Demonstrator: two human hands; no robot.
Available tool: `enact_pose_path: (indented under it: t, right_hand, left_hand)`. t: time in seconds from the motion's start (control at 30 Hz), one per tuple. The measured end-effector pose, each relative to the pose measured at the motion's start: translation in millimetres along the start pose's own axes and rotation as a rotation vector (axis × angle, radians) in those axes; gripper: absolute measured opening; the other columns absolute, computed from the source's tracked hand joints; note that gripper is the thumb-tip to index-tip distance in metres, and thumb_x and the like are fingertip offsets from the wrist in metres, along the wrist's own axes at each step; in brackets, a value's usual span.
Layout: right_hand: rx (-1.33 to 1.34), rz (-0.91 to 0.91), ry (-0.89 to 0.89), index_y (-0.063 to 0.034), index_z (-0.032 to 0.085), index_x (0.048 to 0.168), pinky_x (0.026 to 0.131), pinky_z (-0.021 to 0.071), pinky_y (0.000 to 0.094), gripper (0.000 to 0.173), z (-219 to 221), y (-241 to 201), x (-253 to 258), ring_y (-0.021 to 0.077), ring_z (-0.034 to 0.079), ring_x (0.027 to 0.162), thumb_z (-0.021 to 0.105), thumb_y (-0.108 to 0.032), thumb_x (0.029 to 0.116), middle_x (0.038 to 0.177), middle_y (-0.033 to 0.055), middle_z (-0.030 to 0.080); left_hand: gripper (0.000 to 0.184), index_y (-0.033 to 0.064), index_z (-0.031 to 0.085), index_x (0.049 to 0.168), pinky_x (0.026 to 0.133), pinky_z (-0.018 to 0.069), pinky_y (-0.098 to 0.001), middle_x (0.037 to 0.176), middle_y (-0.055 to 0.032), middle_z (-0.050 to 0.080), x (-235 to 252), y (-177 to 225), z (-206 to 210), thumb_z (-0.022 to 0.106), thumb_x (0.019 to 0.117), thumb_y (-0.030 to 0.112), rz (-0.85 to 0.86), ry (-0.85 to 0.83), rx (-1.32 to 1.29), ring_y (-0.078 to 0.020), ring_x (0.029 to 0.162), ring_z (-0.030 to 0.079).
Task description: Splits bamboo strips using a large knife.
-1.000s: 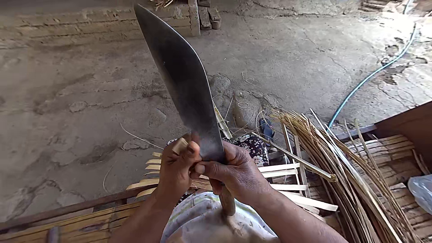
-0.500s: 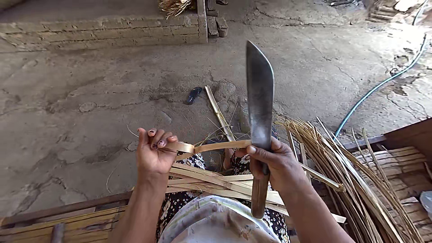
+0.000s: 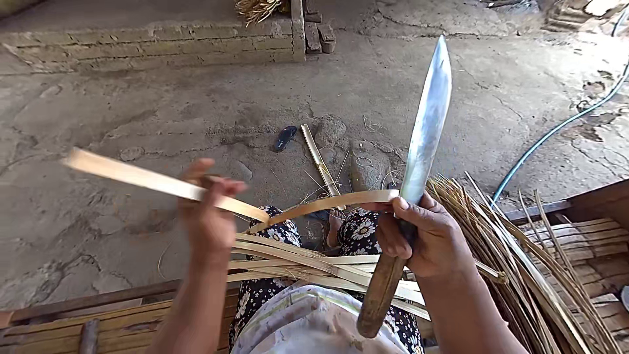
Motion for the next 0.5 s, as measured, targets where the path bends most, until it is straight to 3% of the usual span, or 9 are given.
enact_pose_path:
  t: [0.03,0.07,0.1,0.17,0.23,0.33,0.43,0.5]
  right_hand:
    - [0.027,-0.044,-0.082,-0.0037,0.068,0.103,0.048,0.0578,0.0247,0.015,17.1,-5.7,2.8,0.0113,0.063,0.046,0.063,-0.017,0.1017,0.066,0.0119,0.068]
    - [0.038,-0.095,-0.138,-0.0036,0.068,0.104,0.049,0.0582,0.0248,0.016,30.3,-13.4,4.2,0.0111,0.063,0.048,0.064,-0.019,0.1018,0.066,0.0107,0.067]
    - [0.033,-0.148,-0.164,-0.0036,0.068,0.105,0.049,0.0582,0.0249,0.016,38.9,-21.6,4.0,0.0110,0.063,0.048,0.063,-0.019,0.1020,0.066,0.0099,0.066]
    - [-0.010,-0.229,-0.165,-0.0052,0.067,0.103,0.049,0.0583,0.0258,0.013,44.9,-34.9,0.8,0.0117,0.063,0.049,0.063,-0.018,0.1021,0.066,0.0095,0.066]
    - [-0.053,-0.264,-0.167,-0.0059,0.067,0.102,0.048,0.0577,0.0259,0.011,46.0,-43.0,-2.9,0.0117,0.063,0.048,0.064,-0.017,0.1016,0.065,0.0091,0.065]
    - [-0.081,-0.296,-0.256,-0.0071,0.067,0.103,0.047,0.0564,0.0228,0.013,58.3,-55.2,-5.3,0.0095,0.062,0.049,0.061,-0.019,0.1035,0.070,0.0070,0.067]
    - [-0.067,-0.340,-0.304,-0.0070,0.065,0.107,0.047,0.0561,0.0220,0.016,74.4,-67.2,-2.3,0.0099,0.063,0.052,0.057,-0.021,0.1056,0.082,0.0096,0.071]
    - [-0.062,-0.356,-0.274,-0.0075,0.062,0.107,0.046,0.0557,0.0218,0.014,77.9,-67.5,2.6,0.0102,0.063,0.052,0.055,-0.019,0.1066,0.092,0.0135,0.073]
  left_hand:
    - [0.030,0.0177,0.062,0.130,0.090,0.0602,-0.0330,0.102,0.0038,0.074,-9.7,-10.1,25.6,0.063,0.1002,0.016,-0.001,-0.145,0.146,-0.0109,0.095,0.072]
    - [0.028,0.0097,0.065,0.126,0.089,0.0594,-0.0323,0.106,0.0005,0.075,-17.8,-22.8,43.4,0.064,0.0999,0.020,-0.008,-0.243,0.293,-0.0109,0.098,0.071]
    - [0.026,0.0066,0.071,0.117,0.089,0.0591,-0.0326,0.104,-0.0013,0.076,-21.7,-35.1,50.1,0.061,0.1024,0.026,-0.030,-0.285,0.363,-0.0111,0.097,0.072]
    - [0.035,0.0071,0.073,0.102,0.091,0.0592,-0.0370,0.096,-0.0040,0.078,-16.8,-44.1,41.1,0.050,0.1071,0.032,-0.112,-0.211,0.265,-0.0159,0.093,0.074]
    - [0.042,0.0125,0.068,0.096,0.083,0.0624,-0.0374,0.087,-0.0013,0.076,-2.6,-23.4,29.3,0.036,0.1098,0.038,-0.135,-0.072,0.125,-0.0167,0.083,0.074]
    - [0.049,0.0208,0.070,0.094,0.075,0.0643,-0.0368,0.082,0.0038,0.074,20.7,36.6,29.5,0.033,0.1095,0.049,-0.046,-0.064,-0.024,-0.0137,0.075,0.073]
    - [0.059,0.0179,0.068,0.096,0.074,0.0650,-0.0354,0.081,0.0008,0.073,38.1,88.2,42.6,0.020,0.1106,0.049,0.031,-0.113,-0.120,-0.0146,0.076,0.074]
    - [0.066,0.0151,0.066,0.095,0.072,0.0652,-0.0342,0.080,-0.0019,0.073,44.3,95.1,44.0,0.013,0.1099,0.051,-0.024,-0.085,-0.198,-0.0161,0.077,0.075]
Point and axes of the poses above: each hand's wrist, its own x-axis towards the middle knuckle, its own z-axis out of the palm, y = z × x, the point moved 7 cm from there along x, towards the middle knuckle
